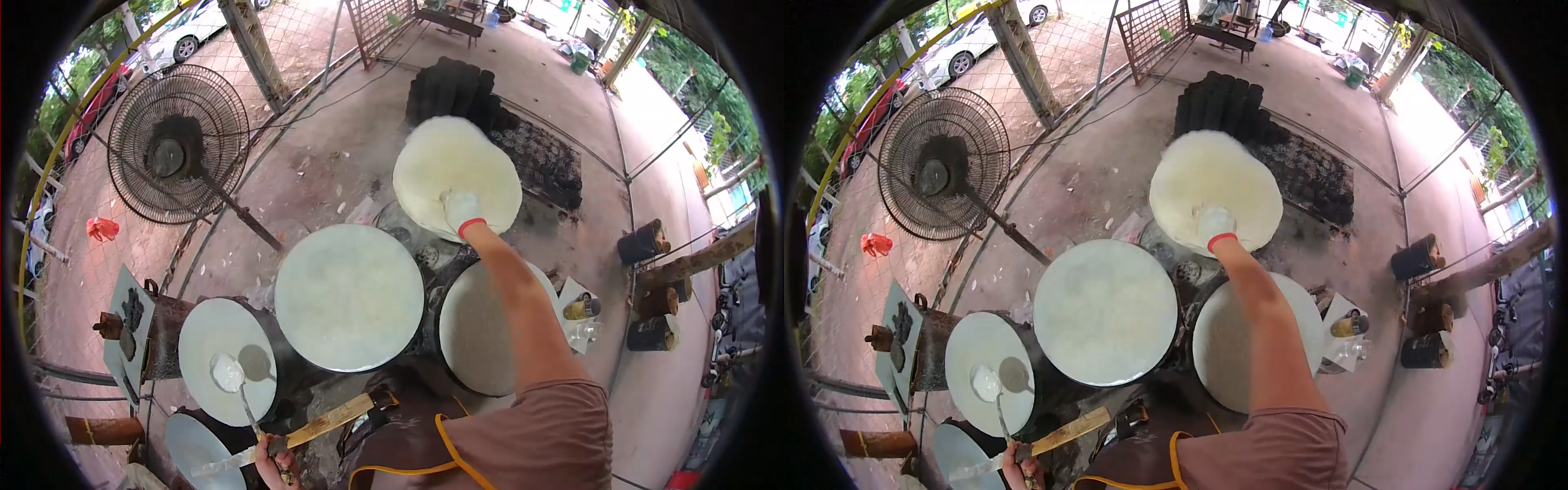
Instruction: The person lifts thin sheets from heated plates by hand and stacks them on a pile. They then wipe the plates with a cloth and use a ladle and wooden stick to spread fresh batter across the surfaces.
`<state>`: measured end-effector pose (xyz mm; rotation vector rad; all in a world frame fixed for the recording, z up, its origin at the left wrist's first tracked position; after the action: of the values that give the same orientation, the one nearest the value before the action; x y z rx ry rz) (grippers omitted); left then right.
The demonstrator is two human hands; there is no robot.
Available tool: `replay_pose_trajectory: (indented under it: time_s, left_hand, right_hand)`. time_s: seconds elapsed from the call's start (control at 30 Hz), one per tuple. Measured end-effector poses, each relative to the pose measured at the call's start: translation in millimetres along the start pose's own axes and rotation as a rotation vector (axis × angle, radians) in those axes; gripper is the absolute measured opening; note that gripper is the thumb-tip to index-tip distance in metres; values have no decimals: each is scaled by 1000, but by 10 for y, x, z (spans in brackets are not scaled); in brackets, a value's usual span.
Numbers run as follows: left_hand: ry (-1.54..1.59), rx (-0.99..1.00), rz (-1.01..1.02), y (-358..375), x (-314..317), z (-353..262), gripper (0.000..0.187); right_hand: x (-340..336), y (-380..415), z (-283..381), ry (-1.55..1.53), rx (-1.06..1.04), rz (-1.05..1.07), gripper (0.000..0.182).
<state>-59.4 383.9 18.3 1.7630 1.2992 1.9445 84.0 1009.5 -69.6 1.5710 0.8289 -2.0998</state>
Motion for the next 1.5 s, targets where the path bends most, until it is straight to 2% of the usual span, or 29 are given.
replay_pose_trajectory:
  time_s: [0.07, 0.17, 0.23, 0.27, 0.3, 0.37, 0.47, 0.5, 0.57, 0.6, 0.63, 0.67, 0.73, 0.8, 0.87, 0.9, 1.0, 1.13, 1.23, 1.33, 1.4, 1.47, 1.5]
  left_hand:
    - [-679, 240, -84, 42, -2, -66, 34]
    - [-446, 93, 51, 134, 83, -8, 34]
    - [-363, 237, -101, 102, -76, -75, 17]
    - [-307, 327, -193, 145, -211, -121, 13]
    - [-347, 344, -380, 203, -175, -110, 11]
    - [-312, 385, -374, 283, -189, -137, 12]
    - [-314, 429, -351, 445, -287, -211, 12]
    - [-275, 445, -303, 461, -414, -238, 15]
    - [-218, 459, -251, 558, -599, -345, 17]
    - [-199, 458, -255, 623, -684, -404, 17]
    - [-182, 453, -256, 685, -768, -462, 17]
    - [-189, 459, -284, 757, -857, -538, 16]
    - [-205, 472, -328, 884, -1033, -699, 16]
    - [-226, 488, -372, 964, -1221, -870, 13]
    - [-222, 495, -360, 1061, -1453, -1052, 13]
    - [-217, 495, -372, 1104, -1540, -1152, 13]
    - [-147, 481, -359, 1214, -1797, -1424, 14]
    - [-183, 513, -432, 1272, -2029, -1736, 14]
    - [-118, 498, -383, 1272, -2087, -1876, 13]
    - [-104, 480, -353, 1293, -2056, -1994, 12]
    - [-120, 485, -341, 1312, -2041, -2043, 12]
    - [-152, 501, -325, 1295, -2052, -2079, 12]
    - [-156, 508, -340, 1293, -2038, -2093, 11]
  right_hand:
    - [86, 81, 22, 0, 20, 58, 21]
    - [7, 149, 56, -46, 24, 80, 21]
    - [98, 117, 1, -22, 63, 207, 23]
    - [78, 135, 40, 9, -5, 195, 27]
    - [-48, 171, 258, 28, -91, 191, 31]
    - [-261, 264, 930, -64, -203, 82, 40]
    - [-177, 725, 2130, -714, -57, 410, 36]
    - [-39, 1054, 2454, -1178, -58, 528, 38]
    - [364, 1489, 3267, -1364, 176, 943, 39]
    - [911, 1737, 3595, -1233, 389, 1060, 39]
    - [907, 1921, 3886, -1441, 93, 893, 42]
    - [906, 2029, 4244, -1400, 526, 986, 48]
    - [1734, 2092, 4516, -1070, 223, 662, 66]
    - [1365, 1958, 4841, -819, 250, 498, 64]
    - [1510, 1897, 5061, -911, 332, 431, 63]
    - [1570, 1904, 5134, -798, 358, 502, 66]
    - [1592, 1980, 5315, -652, 277, 333, 65]
    - [1332, 2062, 5458, -658, 324, 328, 64]
    - [1265, 2083, 5488, -657, 271, 245, 65]
    - [1463, 2030, 5370, -618, 324, 339, 68]
    - [1022, 2074, 5427, -737, 557, 293, 70]
    - [1276, 2152, 5269, -701, 560, 251, 76]
    - [1699, 2190, 5107, -803, 533, 215, 74]
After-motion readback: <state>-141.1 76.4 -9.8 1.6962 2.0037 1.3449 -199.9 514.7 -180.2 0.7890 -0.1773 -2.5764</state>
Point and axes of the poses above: each hand's wrist, its own y-axis away from the middle knuckle, its own x-axis out of the palm, z = x × y, the point moved 3 cm from there along -y, towards the middle knuckle, and after that the axes turned 13 degrees about -y, right-handed, at the moved point
